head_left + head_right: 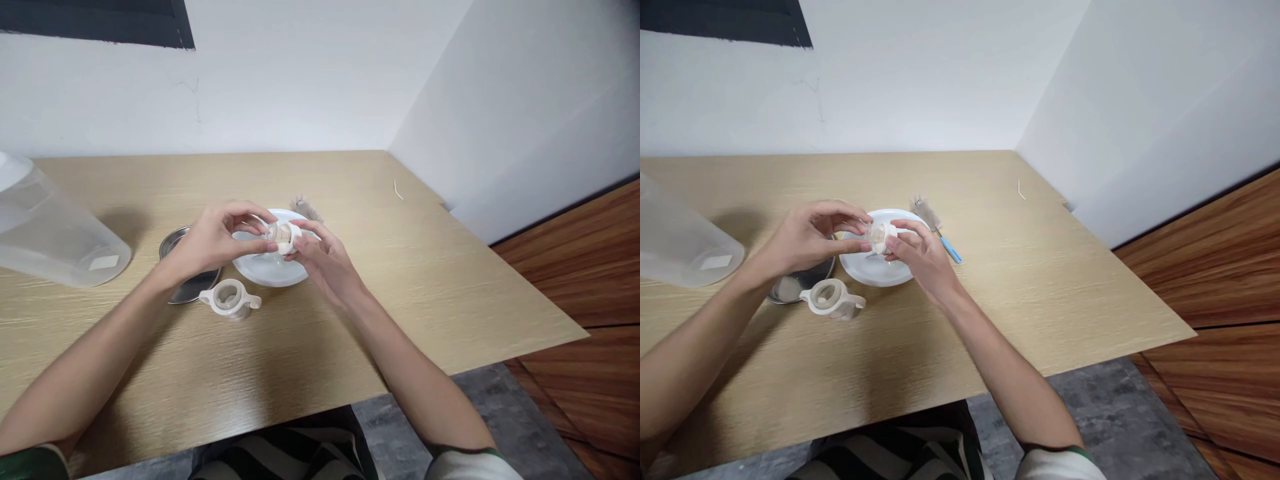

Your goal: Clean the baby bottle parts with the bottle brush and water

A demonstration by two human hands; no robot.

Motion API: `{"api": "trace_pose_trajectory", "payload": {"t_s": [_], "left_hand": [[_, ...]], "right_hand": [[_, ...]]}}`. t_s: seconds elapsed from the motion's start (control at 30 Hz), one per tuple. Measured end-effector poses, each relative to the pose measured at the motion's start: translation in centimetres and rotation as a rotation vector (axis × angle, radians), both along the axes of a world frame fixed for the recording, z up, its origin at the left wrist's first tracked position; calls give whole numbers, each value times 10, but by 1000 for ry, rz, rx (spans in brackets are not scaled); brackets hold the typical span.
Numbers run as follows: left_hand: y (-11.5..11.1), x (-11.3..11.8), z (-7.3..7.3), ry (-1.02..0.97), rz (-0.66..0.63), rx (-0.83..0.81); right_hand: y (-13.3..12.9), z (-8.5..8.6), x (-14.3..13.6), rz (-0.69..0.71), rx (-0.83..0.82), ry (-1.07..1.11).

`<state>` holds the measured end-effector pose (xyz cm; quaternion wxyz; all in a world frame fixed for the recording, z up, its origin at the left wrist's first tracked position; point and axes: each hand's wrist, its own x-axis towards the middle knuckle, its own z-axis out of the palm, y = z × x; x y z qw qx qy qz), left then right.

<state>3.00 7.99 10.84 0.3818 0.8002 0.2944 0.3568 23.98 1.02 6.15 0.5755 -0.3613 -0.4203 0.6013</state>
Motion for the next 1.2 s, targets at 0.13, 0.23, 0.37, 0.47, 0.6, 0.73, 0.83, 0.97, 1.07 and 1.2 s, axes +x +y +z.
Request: {"api": "trace_pose_trajectory", "payload": {"t_s": [0.13,0.23,0.37,0.47,0.6,0.73,0.83,0.97,1.07,1.2], "left_hand": [[3,-9,9,-64,53,10],[13,-18,10,71,106,88],[31,-22,-8,446,117,215],[40,-18,-27,625,99,268],[44,-11,-42,722,101,278],[43,-9,-45,754,134,293],[43,-9,-45,759,134,321],[44,-10,-47,717,125,327],[45,-10,-47,710,128,323],[45,-11,-45,725,150,311]], "right_hand": [[2,2,6,-66,26,18],[4,3,13,-145,41,4],[5,3,18,-169,46,-7],[5,3,18,-151,42,0],[5,2,19,-141,48,-8],[6,2,22,-168,36,-18],[5,3,23,-195,38,-16],[6,5,24,-223,64,7],[9,3,25,-247,73,62],[13,0,27,-256,36,92]]}}
